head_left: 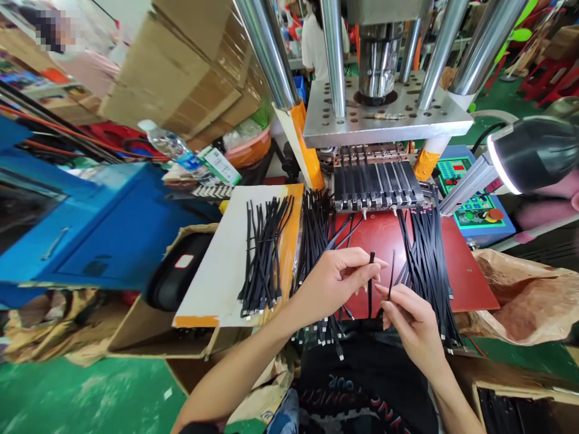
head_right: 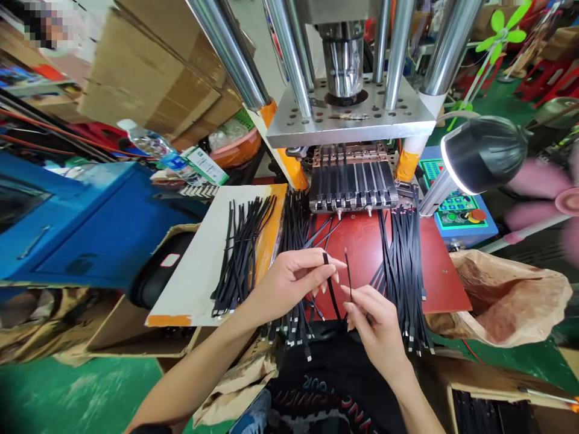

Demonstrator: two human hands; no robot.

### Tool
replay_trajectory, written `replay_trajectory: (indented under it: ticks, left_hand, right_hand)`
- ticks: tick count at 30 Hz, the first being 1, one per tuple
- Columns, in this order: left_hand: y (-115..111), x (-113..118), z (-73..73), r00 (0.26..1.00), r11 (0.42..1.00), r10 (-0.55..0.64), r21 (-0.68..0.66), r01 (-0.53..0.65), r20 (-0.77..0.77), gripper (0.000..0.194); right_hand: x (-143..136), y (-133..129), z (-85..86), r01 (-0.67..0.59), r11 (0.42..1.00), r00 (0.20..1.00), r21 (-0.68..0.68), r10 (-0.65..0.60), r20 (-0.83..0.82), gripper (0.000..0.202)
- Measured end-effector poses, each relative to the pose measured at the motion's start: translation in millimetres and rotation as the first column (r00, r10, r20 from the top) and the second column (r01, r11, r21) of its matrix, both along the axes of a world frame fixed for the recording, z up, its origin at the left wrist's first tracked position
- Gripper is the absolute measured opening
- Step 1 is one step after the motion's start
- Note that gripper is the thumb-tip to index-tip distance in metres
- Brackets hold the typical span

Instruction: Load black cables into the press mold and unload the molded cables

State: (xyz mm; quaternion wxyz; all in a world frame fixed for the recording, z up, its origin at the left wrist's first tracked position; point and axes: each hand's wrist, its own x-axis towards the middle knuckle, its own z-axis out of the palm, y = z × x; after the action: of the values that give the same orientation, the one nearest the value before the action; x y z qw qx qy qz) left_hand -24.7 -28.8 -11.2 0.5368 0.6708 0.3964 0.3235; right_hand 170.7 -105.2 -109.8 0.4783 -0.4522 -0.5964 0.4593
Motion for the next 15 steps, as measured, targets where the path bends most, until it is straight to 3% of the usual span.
replay_trajectory:
  ticks: [4,7,15]
  left_hand:
    - [5.2,3.6,0.6,0.989,0.995,-0.016,-0.093,0.03,0.147,0.033]
    - [12.6,8.4,1.5,0.977,0.991,0.035,-0.133,-0.007,0.21,0.03]
    - [27.9,18.4,7.0,0.986,1.0,0.027,-0.005,-0.026,0.164,0.037]
  right_hand:
    - [-6.0,4.4,1.8,0.09,0.996,0.996,-0.005,-0.09,-0.018,0.016]
    - [-11.6,6.1,6.7,0.084,0.996,0.996,0.006,-0.084,-0.012,0.017]
    - [-20.0,15.3,11.8,0.057,0.998,0.998,-0.037,-0.058,-0.016,0.022]
